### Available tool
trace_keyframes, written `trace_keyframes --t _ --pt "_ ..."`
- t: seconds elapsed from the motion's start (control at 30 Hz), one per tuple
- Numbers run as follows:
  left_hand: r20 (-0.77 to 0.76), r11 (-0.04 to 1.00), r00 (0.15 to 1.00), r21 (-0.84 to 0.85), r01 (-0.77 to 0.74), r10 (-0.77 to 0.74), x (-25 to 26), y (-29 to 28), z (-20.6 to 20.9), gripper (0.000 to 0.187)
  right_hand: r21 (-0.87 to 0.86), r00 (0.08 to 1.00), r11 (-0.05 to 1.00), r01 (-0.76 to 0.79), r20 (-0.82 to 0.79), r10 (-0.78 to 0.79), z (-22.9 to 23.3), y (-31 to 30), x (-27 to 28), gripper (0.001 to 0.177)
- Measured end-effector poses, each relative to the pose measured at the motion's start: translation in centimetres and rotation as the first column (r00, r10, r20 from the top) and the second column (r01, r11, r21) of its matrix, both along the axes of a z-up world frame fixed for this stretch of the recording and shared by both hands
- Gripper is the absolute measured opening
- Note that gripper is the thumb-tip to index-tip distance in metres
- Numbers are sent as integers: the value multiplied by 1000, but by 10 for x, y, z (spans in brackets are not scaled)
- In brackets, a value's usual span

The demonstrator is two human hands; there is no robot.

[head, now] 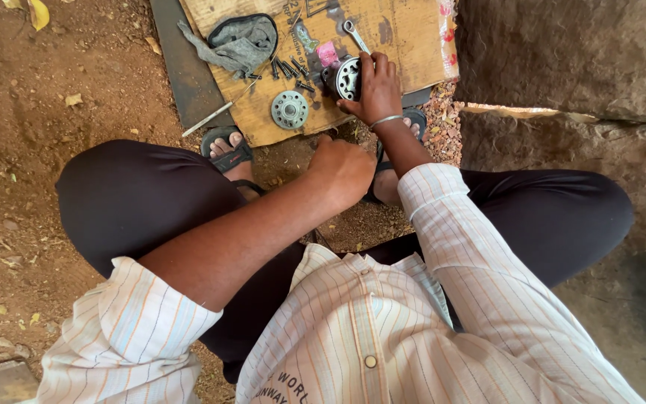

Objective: Assembling and inspecting mechanical gear components and metal plates on a wooden workbench.

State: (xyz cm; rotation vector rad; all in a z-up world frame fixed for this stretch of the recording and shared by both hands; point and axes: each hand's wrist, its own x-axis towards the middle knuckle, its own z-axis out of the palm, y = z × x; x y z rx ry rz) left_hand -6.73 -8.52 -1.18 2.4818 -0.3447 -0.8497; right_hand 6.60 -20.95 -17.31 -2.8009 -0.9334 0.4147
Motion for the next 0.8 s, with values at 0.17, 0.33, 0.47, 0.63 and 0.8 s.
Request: trace_keyframes --t 0.17,0.33,0.47,0.63,0.8 --pt "-16 1000 1000 6 3 -2 7 7 -6 22 150 996 989 7 -89 7 -20 -27 20 101" --pt "-62 998 998 50 26 -22 12 10 -14 22 345 972 923 171 -215 -100 -1 -31 16 68" --pt "-49 998 999 53 18 -16 11 3 -19 23 239 995 966 -95 30 91 23 -17 5 66" --pt "-57 996 997 63 59 -56 8 -4 -23 23 258 998 964 -59 -16 65 17 -13 -6 62" --pt "-52 996 998 70 51 -47 7 -6 -27 24 222 997 971 -83 6 83 5 -9 -6 45"
